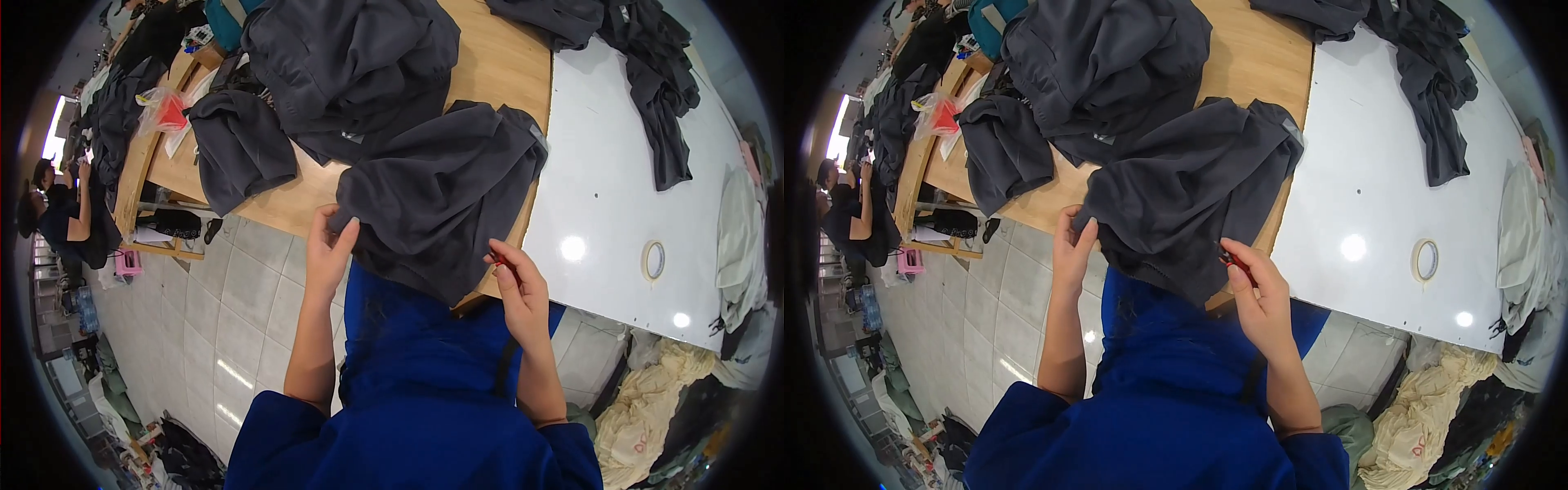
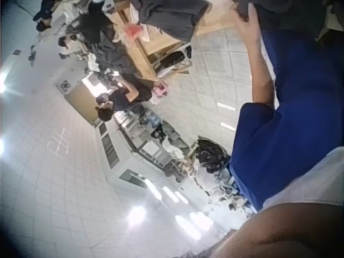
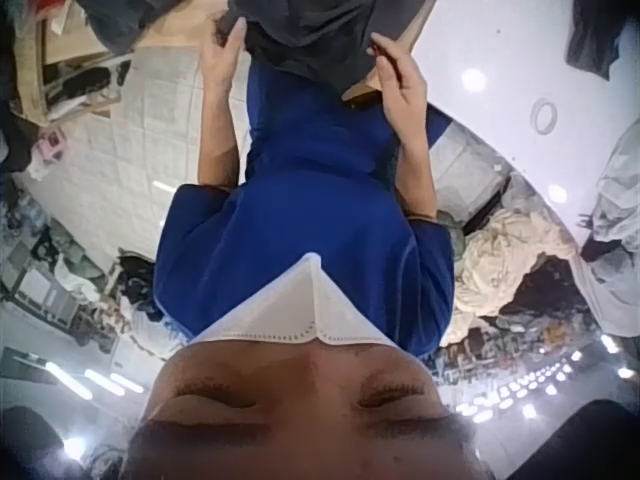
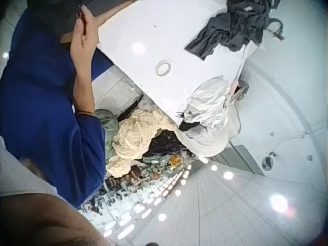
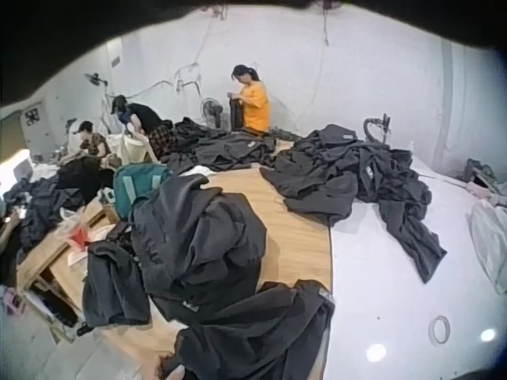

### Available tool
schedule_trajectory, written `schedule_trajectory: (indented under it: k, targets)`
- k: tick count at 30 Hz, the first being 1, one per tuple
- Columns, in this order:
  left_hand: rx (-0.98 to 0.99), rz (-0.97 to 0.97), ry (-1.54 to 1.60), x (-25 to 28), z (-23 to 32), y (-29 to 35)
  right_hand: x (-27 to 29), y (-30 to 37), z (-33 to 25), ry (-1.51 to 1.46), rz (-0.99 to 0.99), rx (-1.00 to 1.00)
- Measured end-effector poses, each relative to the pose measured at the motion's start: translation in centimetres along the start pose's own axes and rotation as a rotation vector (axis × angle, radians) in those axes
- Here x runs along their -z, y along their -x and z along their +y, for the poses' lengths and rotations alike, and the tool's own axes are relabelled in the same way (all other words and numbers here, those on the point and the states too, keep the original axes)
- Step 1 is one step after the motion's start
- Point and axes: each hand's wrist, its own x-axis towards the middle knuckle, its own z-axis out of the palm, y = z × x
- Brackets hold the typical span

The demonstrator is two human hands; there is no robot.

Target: Trimming loose threads and inspecting grey garments using small clippers in a textile workshop.

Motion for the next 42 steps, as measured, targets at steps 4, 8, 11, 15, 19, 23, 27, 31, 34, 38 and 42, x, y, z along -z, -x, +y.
schedule_trajectory:
  k: [4, 8, 11, 15, 19, 23, 27, 31, 34, 38, 42]
  targets:
    - [0.137, -0.105, 0.175, -0.9, 0.4, 0.4, -0.8, -0.1, 0.1, 0.002, -0.007, 0.025]
    - [0.291, -0.037, 0.294, -3.2, 0.7, 0.4, -1.5, -0.1, -0.6, 0.09, -0.075, 0.09]
    - [0.247, -0.033, 0.54, -4.8, 2.1, 1.0, -1.7, 0.0, -1.0, 0.174, -0.083, 0.141]
    - [0.387, -0.11, 1.001, -4.6, 2.6, 2.5, -1.1, 0.1, -1.0, 0.101, -0.017, 0.099]
    - [0.436, 0.003, 1.099, -5.1, 1.3, 4.9, -1.2, 0.1, -1.0, 0.108, 0.005, 0.117]
    - [0.442, 0.108, 1.016, -5.1, 2.9, 6.4, -1.5, 0.2, -0.7, 0.113, -0.021, 0.118]
    - [0.342, -0.035, 0.694, -5.1, 2.5, 3.9, -1.8, 0.2, -0.6, 0.187, -0.079, 0.171]
    - [0.138, -0.07, 0.624, -5.9, 3.2, 3.6, -2.1, 0.3, -1.0, 0.27, -0.08, 0.248]
    - [0.002, -0.041, 0.503, -6.4, 3.5, 4.1, -2.4, 0.1, -1.0, 0.379, 0.036, 0.32]
    - [-0.095, -0.068, 0.437, -6.9, 4.6, 5.2, -2.9, -0.2, -1.6, 0.496, 0.115, 0.352]
    - [-0.184, -0.056, 0.39, -7.3, 5.3, 5.7, -3.3, -0.8, -1.8, 0.571, 0.199, 0.475]
